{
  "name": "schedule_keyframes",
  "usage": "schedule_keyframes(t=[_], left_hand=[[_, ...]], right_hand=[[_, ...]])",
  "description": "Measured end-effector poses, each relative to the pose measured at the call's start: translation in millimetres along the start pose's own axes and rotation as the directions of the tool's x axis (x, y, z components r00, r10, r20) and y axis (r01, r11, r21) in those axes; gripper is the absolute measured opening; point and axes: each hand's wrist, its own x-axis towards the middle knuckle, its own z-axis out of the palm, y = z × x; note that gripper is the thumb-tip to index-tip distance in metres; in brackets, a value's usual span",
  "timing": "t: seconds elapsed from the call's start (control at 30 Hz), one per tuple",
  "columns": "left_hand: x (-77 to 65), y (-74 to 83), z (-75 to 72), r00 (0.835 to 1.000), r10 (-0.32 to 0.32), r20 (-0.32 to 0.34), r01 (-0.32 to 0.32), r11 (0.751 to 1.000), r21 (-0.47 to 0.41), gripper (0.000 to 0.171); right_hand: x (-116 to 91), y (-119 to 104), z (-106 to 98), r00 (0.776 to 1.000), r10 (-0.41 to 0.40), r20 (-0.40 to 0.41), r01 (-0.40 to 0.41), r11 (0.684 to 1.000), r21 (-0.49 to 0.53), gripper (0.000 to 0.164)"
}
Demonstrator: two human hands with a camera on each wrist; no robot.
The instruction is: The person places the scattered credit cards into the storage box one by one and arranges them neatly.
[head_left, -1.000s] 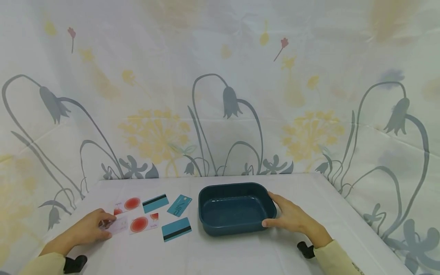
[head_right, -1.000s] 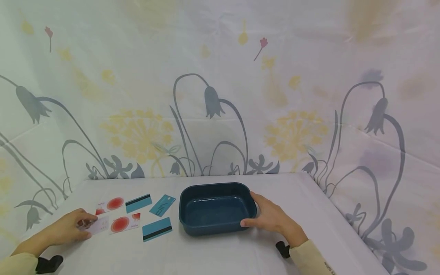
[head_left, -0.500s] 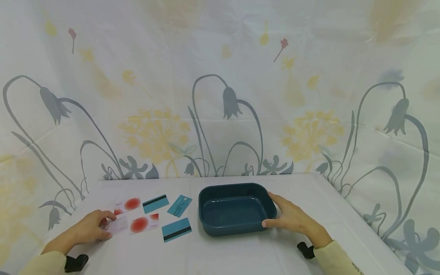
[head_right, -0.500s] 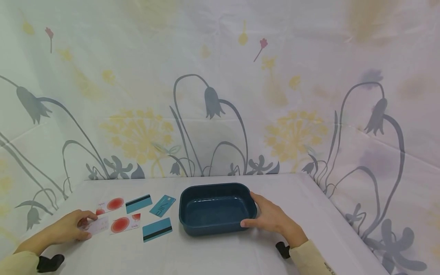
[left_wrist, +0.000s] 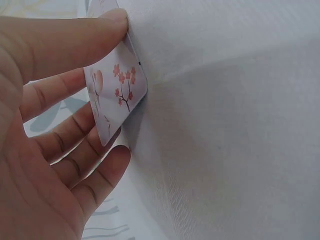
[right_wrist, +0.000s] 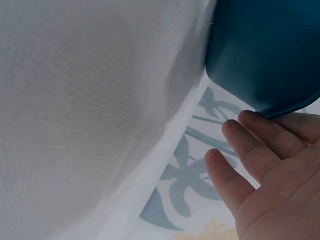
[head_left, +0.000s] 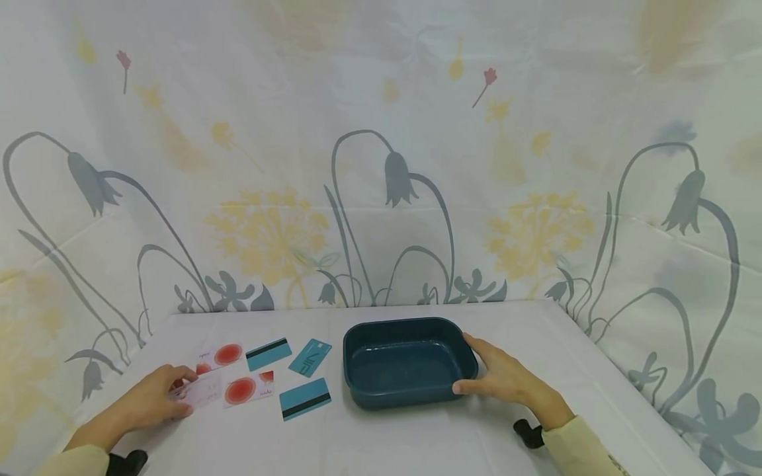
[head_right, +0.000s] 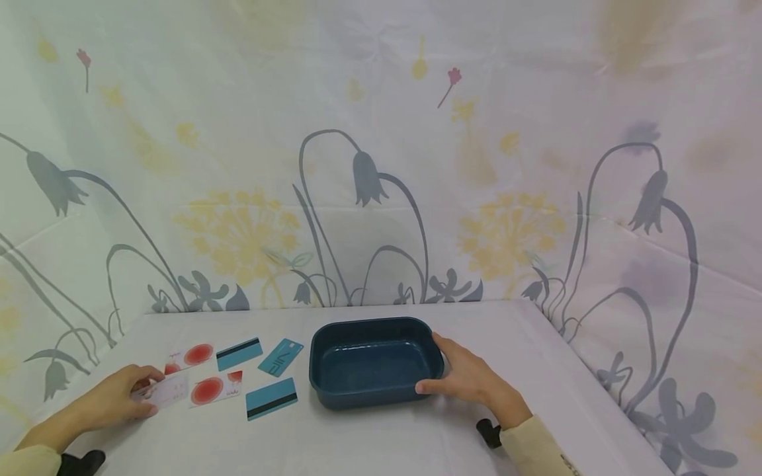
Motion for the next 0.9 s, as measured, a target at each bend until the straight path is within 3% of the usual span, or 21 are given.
schedule_keyframes(t=[0.33, 0.9], left_hand=[[-3.6, -2.3, 2.1, 0.998, 0.056, -0.03, -0.055, 0.998, 0.04, 0.052], [-5.0, 3.1, 2.4, 0.998, 0.046, -0.052, -0.04, 0.995, 0.095, 0.057]], right_hand=[[1.0, 2.6, 1.1, 1.0, 0.003, 0.005, -0.003, 1.0, 0.023, 0.107], [1.0, 0.6, 1.8, 1.0, -0.006, 0.017, 0.005, 0.999, 0.048, 0.107]])
